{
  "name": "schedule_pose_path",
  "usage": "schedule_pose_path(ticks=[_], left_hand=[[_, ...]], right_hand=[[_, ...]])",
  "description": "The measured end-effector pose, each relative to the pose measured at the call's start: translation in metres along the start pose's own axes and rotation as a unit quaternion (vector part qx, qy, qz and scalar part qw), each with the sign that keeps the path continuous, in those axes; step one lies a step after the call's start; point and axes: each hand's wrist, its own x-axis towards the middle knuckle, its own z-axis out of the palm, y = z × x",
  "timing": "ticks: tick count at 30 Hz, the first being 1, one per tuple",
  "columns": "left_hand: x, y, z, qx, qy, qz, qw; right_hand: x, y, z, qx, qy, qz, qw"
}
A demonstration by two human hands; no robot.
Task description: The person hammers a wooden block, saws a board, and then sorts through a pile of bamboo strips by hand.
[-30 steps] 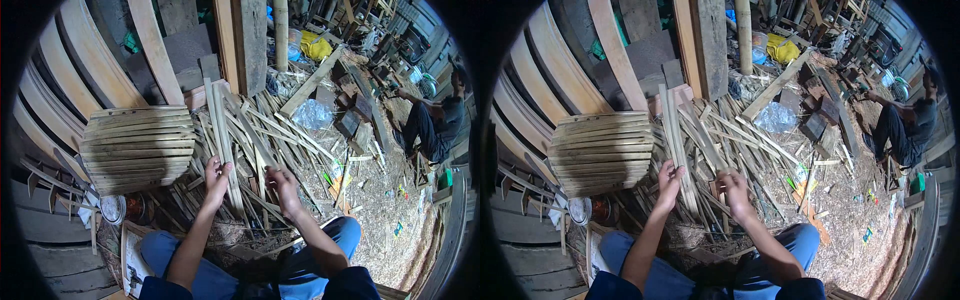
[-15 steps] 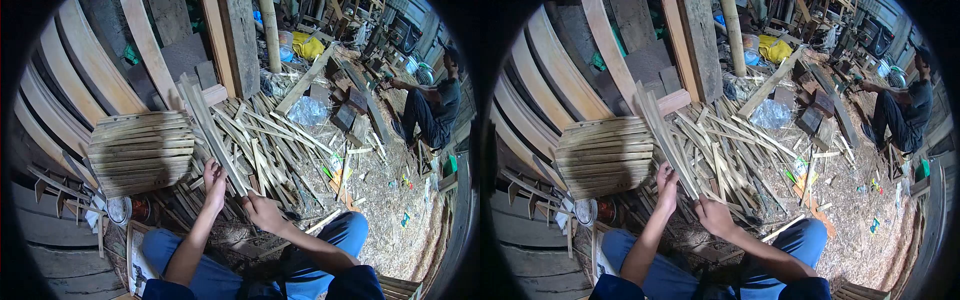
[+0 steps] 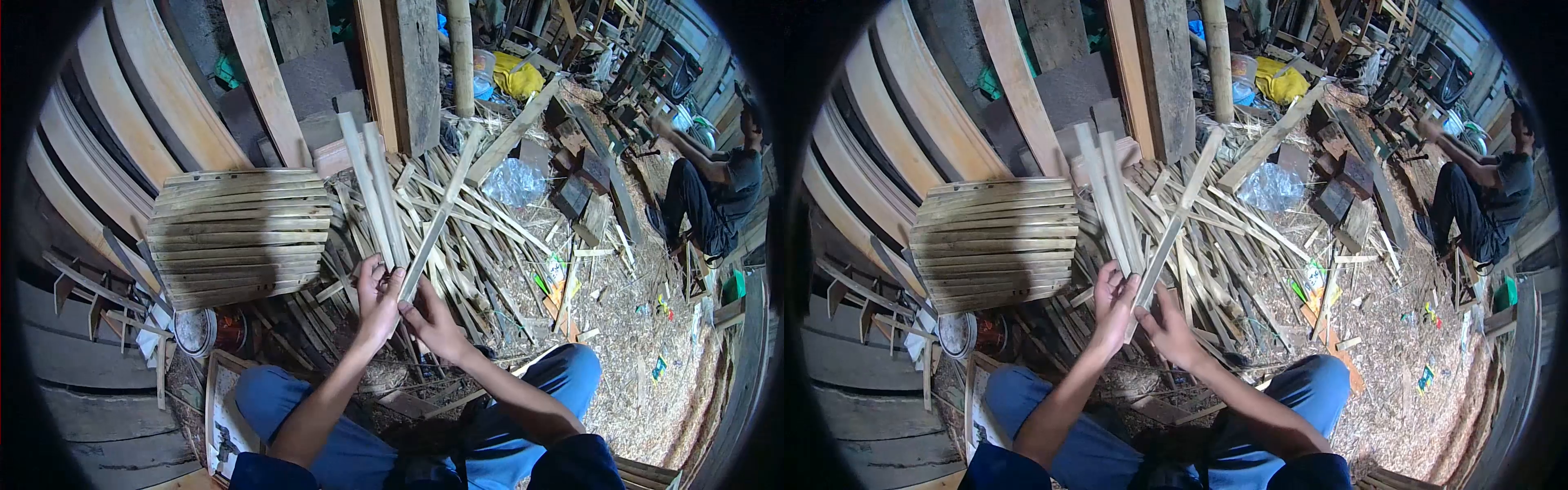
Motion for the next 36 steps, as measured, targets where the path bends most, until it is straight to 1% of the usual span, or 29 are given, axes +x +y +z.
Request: schedule_pose_path(ticks=[1,2,3,4,6,7,8,10,12,13,14,15,16,17,18,20,21,22,23,24,25,26,27,28,30,33,34,35,36], left_hand=[[0.002,-0.001,-0.002,0.001,0.000,0.000,1.000],[0.006,-0.002,-0.005,0.039,-0.017,0.008,0.999],[0.007,-0.002,-0.007,0.076,-0.033,0.017,0.996],[0.008,-0.003,-0.008,0.078,-0.032,0.017,0.996],[0.007,-0.007,-0.008,0.132,-0.047,0.077,0.987],[0.004,-0.001,-0.008,0.196,-0.060,0.065,0.977],[0.009,-0.021,-0.013,0.235,-0.067,0.089,0.966],[-0.001,-0.011,-0.001,0.187,-0.084,0.099,0.974],[0.000,-0.011,-0.003,0.161,-0.066,0.078,0.982],[0.000,-0.012,-0.004,0.133,-0.048,0.058,0.988],[0.002,-0.014,-0.008,0.141,-0.023,0.046,0.989],[0.002,-0.002,-0.005,0.106,-0.027,0.019,0.994],[0.001,0.011,-0.003,0.070,-0.031,-0.009,0.997],[0.008,-0.002,-0.013,0.107,-0.033,0.023,0.993],[0.009,-0.001,-0.014,0.109,-0.035,0.022,0.993],[0.013,0.001,-0.017,0.097,-0.017,0.024,0.995],[0.017,0.002,-0.024,0.112,-0.037,0.019,0.993],[0.019,0.001,-0.026,0.113,-0.033,0.018,0.993],[0.022,0.000,-0.028,0.125,-0.002,0.059,0.990],[0.025,0.000,-0.030,0.138,0.029,0.100,0.985],[0.030,0.004,-0.035,0.169,0.032,0.125,0.977],[0.036,0.000,-0.044,0.182,0.047,0.143,0.972],[0.036,0.006,-0.046,0.189,0.050,0.138,0.971],[0.034,0.013,-0.047,0.196,0.054,0.134,0.970],[0.029,0.015,-0.054,0.203,0.049,0.129,0.969],[0.024,0.012,-0.061,0.207,0.053,0.126,0.969],[0.024,0.010,-0.065,0.206,0.062,0.129,0.968],[0.025,0.008,-0.071,0.193,0.069,0.106,0.973],[0.026,0.008,-0.075,0.194,0.071,0.106,0.973]], right_hand=[[0.001,0.003,0.000,0.042,-0.001,0.027,0.999],[0.002,0.006,0.000,0.084,-0.002,0.055,0.995],[0.003,0.002,-0.001,0.063,-0.014,0.059,0.996],[0.004,-0.001,-0.002,0.065,-0.015,0.059,0.996],[0.004,-0.006,-0.003,-0.019,-0.003,0.006,1.000],[0.004,-0.001,-0.003,-0.002,-0.006,0.063,0.998],[0.003,0.001,-0.006,-0.001,-0.006,0.064,0.998],[0.001,-0.001,-0.014,-0.149,-0.024,-0.013,0.988],[0.007,0.002,-0.020,-0.157,-0.049,-0.036,0.986],[0.009,-0.001,-0.022,-0.141,-0.086,-0.006,0.986],[0.009,-0.003,-0.023,-0.124,-0.122,0.024,0.985],[0.010,-0.001,-0.019,-0.124,-0.086,-0.012,0.989],[0.012,0.001,-0.018,-0.121,-0.085,-0.010,0.989],[0.016,0.005,-0.017,-0.131,-0.077,-0.062,0.986],[0.020,0.008,-0.016,-0.141,-0.070,-0.115,0.981],[0.026,0.013,-0.016,-0.150,-0.067,-0.093,0.982],[0.031,0.002,-0.019,-0.152,-0.107,-0.022,0.982],[0.035,-0.004,-0.021,-0.154,-0.148,0.048,0.976],[0.036,0.016,-0.019,-0.180,-0.103,-0.078,0.975],[0.041,-0.002,-0.021,-0.164,-0.107,-0.014,0.981],[0.045,0.002,-0.021,-0.204,-0.096,0.021,0.974],[0.049,0.009,-0.022,-0.243,-0.084,0.056,0.965],[0.055,0.024,-0.019,-0.320,-0.086,0.063,0.941],[0.059,0.047,-0.013,-0.321,-0.089,0.064,0.941],[0.069,0.097,0.000,-0.437,-0.107,0.055,0.891],[0.078,0.147,0.035,-0.433,-0.084,0.052,0.896],[0.080,0.149,0.045,-0.430,-0.065,0.044,0.899],[0.078,0.152,0.052,-0.423,-0.067,0.059,0.902],[0.079,0.154,0.058,-0.422,-0.068,0.058,0.902]])
